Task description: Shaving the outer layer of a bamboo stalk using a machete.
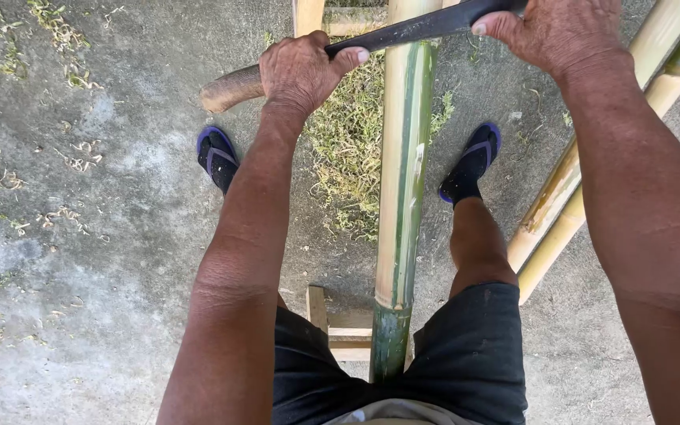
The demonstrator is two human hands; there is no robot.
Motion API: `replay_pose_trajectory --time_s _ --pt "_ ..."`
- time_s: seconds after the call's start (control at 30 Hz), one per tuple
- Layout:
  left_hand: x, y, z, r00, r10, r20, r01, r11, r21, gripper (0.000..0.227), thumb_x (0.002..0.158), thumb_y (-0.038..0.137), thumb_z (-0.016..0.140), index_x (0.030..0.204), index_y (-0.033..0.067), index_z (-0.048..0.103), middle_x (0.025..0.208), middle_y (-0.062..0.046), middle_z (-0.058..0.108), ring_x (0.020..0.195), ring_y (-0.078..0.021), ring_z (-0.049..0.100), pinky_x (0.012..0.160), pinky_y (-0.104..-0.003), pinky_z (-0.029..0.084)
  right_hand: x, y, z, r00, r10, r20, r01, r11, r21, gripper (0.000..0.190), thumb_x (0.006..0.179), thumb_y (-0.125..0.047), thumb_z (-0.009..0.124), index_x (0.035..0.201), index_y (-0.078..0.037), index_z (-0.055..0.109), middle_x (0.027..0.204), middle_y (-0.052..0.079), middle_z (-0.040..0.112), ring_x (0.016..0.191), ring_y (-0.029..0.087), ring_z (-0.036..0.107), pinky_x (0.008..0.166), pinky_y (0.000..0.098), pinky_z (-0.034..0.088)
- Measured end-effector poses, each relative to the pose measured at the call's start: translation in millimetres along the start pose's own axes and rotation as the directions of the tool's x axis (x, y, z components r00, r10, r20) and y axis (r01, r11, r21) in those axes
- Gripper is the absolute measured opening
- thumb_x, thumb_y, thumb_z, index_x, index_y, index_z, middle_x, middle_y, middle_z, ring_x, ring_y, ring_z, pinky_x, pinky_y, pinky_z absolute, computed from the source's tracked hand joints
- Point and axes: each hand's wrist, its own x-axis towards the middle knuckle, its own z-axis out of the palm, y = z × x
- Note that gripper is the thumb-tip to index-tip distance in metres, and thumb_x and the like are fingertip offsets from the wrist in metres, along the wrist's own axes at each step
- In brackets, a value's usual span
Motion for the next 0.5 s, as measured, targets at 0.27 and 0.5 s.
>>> replay_pose_trajectory --time_s 0.27,0.5 --pt "2 -1 4 0.995 0.061 -0.083 -0.057 0.997 0.053 0.091 0.080 0.097 0.037 0.091 0.0157 0.077 0.063 -0.005 0.066 0.074 -0.0239 0.069 0.081 -0.051 0.049 -1 15 20 0.990 -0.041 -0.136 0.047 0.998 0.037 0.068 0.093 -0.070 0.062 0.118 -0.008 0.074 0.095 0.021 0.072 0.113 0.042 0.061 0.096 0.0649 0.033" --pt "3 -1 3 1.000 -0.001 0.016 0.001 1.000 0.030 0.093 0.077 0.097 0.036 0.093 0.0146 0.077 0.066 -0.007 0.066 0.074 -0.0233 0.070 0.077 -0.050 0.051 -1 -6 5 0.987 -0.055 -0.154 0.057 0.998 0.007 0.063 0.097 -0.070 0.069 0.126 -0.014 0.073 0.099 0.019 0.072 0.109 0.039 0.063 0.090 0.0597 0.044"
